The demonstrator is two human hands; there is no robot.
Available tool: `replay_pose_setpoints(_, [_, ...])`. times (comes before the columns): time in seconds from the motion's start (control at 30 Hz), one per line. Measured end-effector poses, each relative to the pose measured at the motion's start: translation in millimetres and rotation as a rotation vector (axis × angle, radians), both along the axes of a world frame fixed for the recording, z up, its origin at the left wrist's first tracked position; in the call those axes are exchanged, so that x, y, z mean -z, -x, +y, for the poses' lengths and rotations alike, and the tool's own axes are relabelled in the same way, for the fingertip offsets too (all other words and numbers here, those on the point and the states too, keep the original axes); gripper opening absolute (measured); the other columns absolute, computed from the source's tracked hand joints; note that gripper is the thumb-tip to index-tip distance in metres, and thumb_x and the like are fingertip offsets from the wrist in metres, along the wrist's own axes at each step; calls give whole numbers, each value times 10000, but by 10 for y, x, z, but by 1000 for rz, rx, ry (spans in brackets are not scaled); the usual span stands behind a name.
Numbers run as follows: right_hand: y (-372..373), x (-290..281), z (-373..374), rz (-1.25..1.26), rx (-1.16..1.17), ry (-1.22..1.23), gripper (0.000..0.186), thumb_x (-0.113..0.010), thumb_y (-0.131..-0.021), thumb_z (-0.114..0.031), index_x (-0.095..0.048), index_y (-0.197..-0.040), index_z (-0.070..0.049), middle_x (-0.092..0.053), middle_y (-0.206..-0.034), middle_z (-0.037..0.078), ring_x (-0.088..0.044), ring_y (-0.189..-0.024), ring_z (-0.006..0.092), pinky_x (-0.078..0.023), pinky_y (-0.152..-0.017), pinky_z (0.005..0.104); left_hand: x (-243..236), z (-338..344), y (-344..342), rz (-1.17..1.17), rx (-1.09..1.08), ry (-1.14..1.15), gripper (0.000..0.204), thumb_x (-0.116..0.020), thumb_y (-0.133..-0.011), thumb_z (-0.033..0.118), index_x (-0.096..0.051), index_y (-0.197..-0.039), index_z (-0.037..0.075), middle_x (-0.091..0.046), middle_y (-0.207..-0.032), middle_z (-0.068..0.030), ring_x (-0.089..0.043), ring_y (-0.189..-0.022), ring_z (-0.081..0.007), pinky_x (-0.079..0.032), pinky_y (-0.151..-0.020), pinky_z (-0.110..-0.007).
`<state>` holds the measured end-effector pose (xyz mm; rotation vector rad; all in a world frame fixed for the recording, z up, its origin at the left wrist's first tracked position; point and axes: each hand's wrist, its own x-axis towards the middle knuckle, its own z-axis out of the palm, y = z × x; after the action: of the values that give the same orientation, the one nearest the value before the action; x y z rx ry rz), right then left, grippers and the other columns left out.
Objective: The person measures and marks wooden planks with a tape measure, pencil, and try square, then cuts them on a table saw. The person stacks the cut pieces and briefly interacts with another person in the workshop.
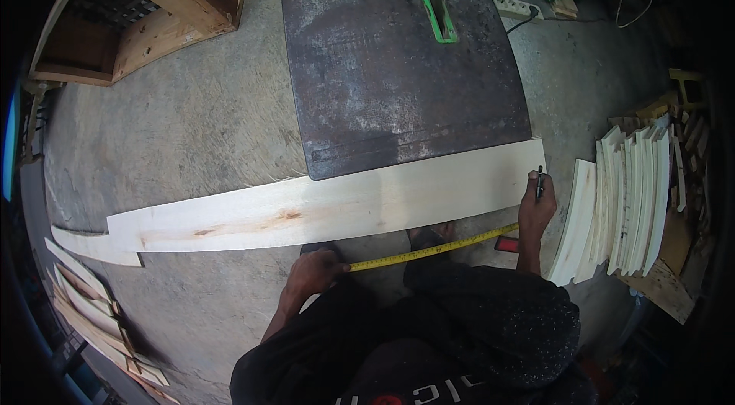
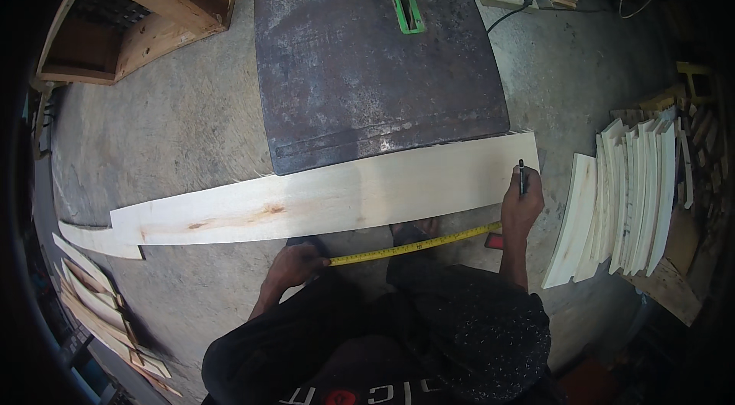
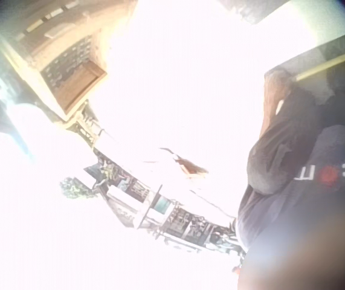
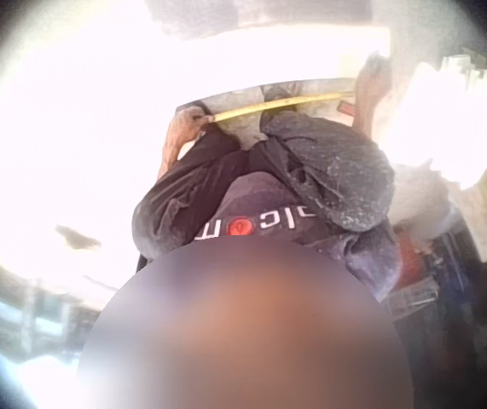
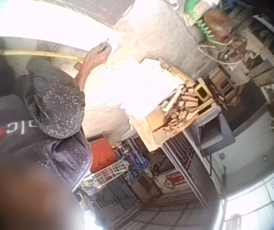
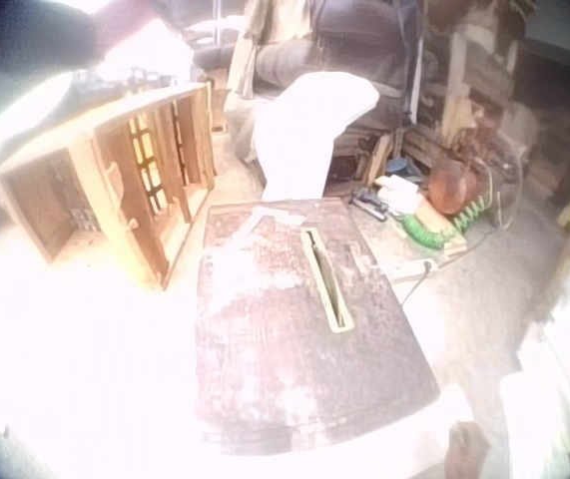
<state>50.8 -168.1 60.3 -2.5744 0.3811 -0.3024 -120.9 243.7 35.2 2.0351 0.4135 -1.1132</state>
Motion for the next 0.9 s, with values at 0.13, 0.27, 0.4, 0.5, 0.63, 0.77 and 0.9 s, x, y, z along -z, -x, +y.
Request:
replay_pose_setpoints(0.13, [478, 489, -1134, 215, 288, 246, 388, -722, -932, -341, -652, -1101, 1, -675, -969, 174, -668, -983, 345, -517, -872, 465, -151, 148, 273, -65, -92, 23, 358, -758, -924, 359, -621, -1049, 53, -761, -922, -164, -742, -940, -376, -552, -832, -466])
replay_pose_setpoints(0.27, [1349, 1168, -1682, 480, 381, 188, 749, -836, -796, -519, -610, -1219, 56, -691, -985, 224, -684, -1054, 407, -521, -947, 472, -88, 266, 471, -16, -157, -7, 424, -726, -953, 359, -553, -1130, 15, -736, -986, -239, -716, -984, -435, -547, -824, -496])
replay_pose_setpoints(0.4, [1519, 1090, -1587, 530, 460, -113, 762, -854, -786, -502, -614, -1208, 85, -677, -938, 179, -665, -838, 304, -504, -769, 422, 70, 347, 457, -126, -137, -100, 434, -718, -958, 322, -530, -1183, 2, -699, -1033, -254, -691, -1019, -456, -545, -800, -517])
replay_pose_setpoints(0.5, [1456, 909, -1566, 598, 487, -358, 575, -826, -838, -468, -656, -1095, 17, -562, -696, 34, -538, -531, 154, -401, -471, 341, 252, 541, 282, -467, -133, -279, 479, -730, -948, 305, -519, -1245, -6, -636, -1168, -273, -675, -1024, -478, -554, -808, -536])
replay_pose_setpoints(0.63, [1658, 791, -1748, 586, 569, -617, 424, -758, -920, -459, -614, -1023, -74, -440, -590, -33, -406, -418, 110, -284, -401, 312, 366, 1055, -402, -591, -153, -458, 570, -720, -945, 379, -526, -1351, 27, -516, -1382, -274, -650, -1102, -487, -567, -901, -533])
replay_pose_setpoints(0.77, [1958, 780, -1487, 408, 722, -1174, 376, -708, -963, -504, -545, -981, -166, -495, -699, -19, -394, -478, 104, -324, -439, 285, 614, 1751, -651, -269, 7, -430, 702, -684, -916, 591, -582, -1374, 69, -505, -1444, -238, -629, -1210, -442, -528, -1012, -515])
replay_pose_setpoints(0.9, [1919, 712, -716, 336, 603, -1678, 345, -641, -1007, -506, -550, -1026, -174, -577, -872, -16, -391, -533, 101, -385, -499, 280, 492, 1768, -910, -129, 136, -406, 750, -747, -840, 640, -657, -1290, 46, -635, -1276, -209, -658, -1173, -390, -526, -982, -476])
